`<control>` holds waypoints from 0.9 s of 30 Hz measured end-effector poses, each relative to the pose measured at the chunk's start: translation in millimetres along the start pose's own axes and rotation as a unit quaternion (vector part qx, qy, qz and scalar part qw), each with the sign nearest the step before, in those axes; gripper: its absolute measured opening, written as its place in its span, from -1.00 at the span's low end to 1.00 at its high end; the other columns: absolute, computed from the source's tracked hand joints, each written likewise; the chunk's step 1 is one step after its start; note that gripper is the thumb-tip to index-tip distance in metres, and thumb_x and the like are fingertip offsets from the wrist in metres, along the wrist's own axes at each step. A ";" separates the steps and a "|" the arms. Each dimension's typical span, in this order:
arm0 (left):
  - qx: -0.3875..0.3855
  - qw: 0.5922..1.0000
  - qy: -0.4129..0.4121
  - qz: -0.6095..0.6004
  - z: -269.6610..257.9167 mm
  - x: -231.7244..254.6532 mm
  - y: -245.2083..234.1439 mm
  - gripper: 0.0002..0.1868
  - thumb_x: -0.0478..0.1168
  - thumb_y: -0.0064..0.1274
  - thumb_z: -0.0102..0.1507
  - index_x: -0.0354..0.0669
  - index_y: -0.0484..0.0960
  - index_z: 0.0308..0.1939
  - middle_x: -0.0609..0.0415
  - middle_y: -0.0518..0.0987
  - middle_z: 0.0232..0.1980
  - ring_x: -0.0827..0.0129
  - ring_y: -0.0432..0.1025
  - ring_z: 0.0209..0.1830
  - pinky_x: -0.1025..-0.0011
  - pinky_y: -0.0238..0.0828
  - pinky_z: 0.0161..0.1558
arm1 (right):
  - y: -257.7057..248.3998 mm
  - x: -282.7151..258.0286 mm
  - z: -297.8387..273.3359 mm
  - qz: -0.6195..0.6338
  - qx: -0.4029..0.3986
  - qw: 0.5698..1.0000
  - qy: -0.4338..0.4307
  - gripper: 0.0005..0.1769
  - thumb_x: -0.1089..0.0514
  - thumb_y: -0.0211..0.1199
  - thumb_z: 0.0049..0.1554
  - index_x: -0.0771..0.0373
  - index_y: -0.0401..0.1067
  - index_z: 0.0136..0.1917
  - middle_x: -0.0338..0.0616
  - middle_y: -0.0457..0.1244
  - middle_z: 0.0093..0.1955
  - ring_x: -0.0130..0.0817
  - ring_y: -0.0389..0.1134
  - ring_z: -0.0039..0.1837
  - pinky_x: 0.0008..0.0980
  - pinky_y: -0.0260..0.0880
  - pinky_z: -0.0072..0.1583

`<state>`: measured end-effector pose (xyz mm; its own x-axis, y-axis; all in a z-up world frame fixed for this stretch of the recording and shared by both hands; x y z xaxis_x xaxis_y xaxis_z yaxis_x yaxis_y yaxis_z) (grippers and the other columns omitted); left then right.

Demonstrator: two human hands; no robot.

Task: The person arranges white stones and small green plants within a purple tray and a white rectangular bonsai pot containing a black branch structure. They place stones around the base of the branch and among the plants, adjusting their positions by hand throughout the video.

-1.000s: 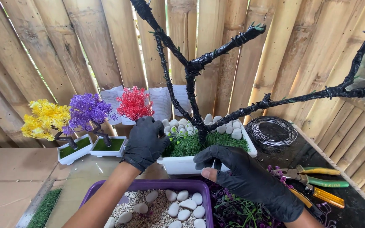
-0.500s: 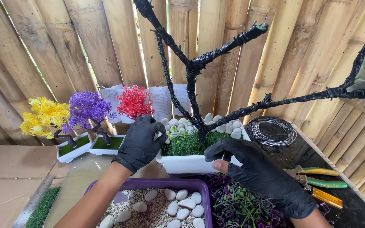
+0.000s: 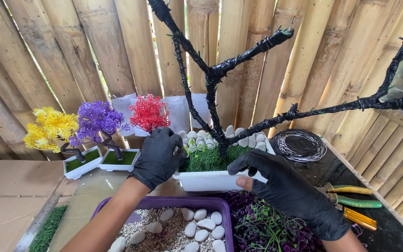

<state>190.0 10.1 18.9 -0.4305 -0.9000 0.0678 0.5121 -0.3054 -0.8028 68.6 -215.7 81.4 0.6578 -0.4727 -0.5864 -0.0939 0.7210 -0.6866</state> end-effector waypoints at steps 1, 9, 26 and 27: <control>0.005 1.000 0.014 0.005 1.4 1.4 1.6 -0.83 -0.02 0.20 0.17 0.03 0.66 -0.30 -0.03 0.55 -0.20 -0.10 0.41 -0.13 -0.04 0.37 -0.20 | -0.1 1.0 -0.4 0.007 0.002 1.000 0.001 -0.81 0.03 0.30 0.15 0.02 0.57 0.04 -0.37 0.50 0.08 -0.48 0.50 0.11 -0.39 0.42 0.18; 0.008 0.996 0.025 0.090 4.8 5.8 9.3 -0.75 -0.01 0.17 0.16 -0.03 0.71 -0.20 -0.04 0.60 -0.18 -0.10 0.43 -0.16 -0.04 0.39 -0.17 | 1.7 -2.3 -0.8 -0.015 -0.012 1.000 -0.013 -0.77 -0.04 0.26 0.17 -0.01 0.56 0.07 -0.38 0.49 0.09 -0.47 0.49 0.11 -0.37 0.41 0.18; 0.067 0.997 0.002 -0.024 -25.1 28.9 -68.7 -0.66 -0.07 0.06 0.28 -0.19 0.58 0.03 -0.10 0.51 -0.14 -0.01 0.38 -0.17 0.03 0.34 -0.16 | 60.7 -28.1 -13.7 0.002 -0.190 0.979 -0.070 -0.67 -0.06 0.03 0.30 0.10 0.53 0.09 -0.24 0.38 -0.03 -0.26 0.44 0.00 -0.31 0.40 0.04; 0.066 0.998 0.003 -0.022 -36.2 32.3 -74.7 -0.66 -0.07 0.06 0.28 -0.19 0.58 0.03 -0.10 0.51 -0.14 -0.01 0.38 -0.17 0.03 0.34 -0.16 | 70.7 -21.6 -17.9 0.004 -0.188 0.980 -0.071 -0.67 -0.06 0.03 0.30 0.10 0.53 0.09 -0.24 0.38 -0.03 -0.26 0.44 0.00 -0.31 0.40 0.04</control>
<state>110.9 15.1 59.6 -0.4589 -0.8832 0.0972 0.5856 -0.3829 -0.7145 34.4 -163.6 37.8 0.7507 -0.3736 -0.5448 -0.3502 0.4742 -0.8078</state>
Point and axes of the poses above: each hand's wrist, its own z-axis towards the middle knuckle, its own y-axis out of the palm, x = y × z, the point moved 10 cm from there along z, towards the middle knuckle
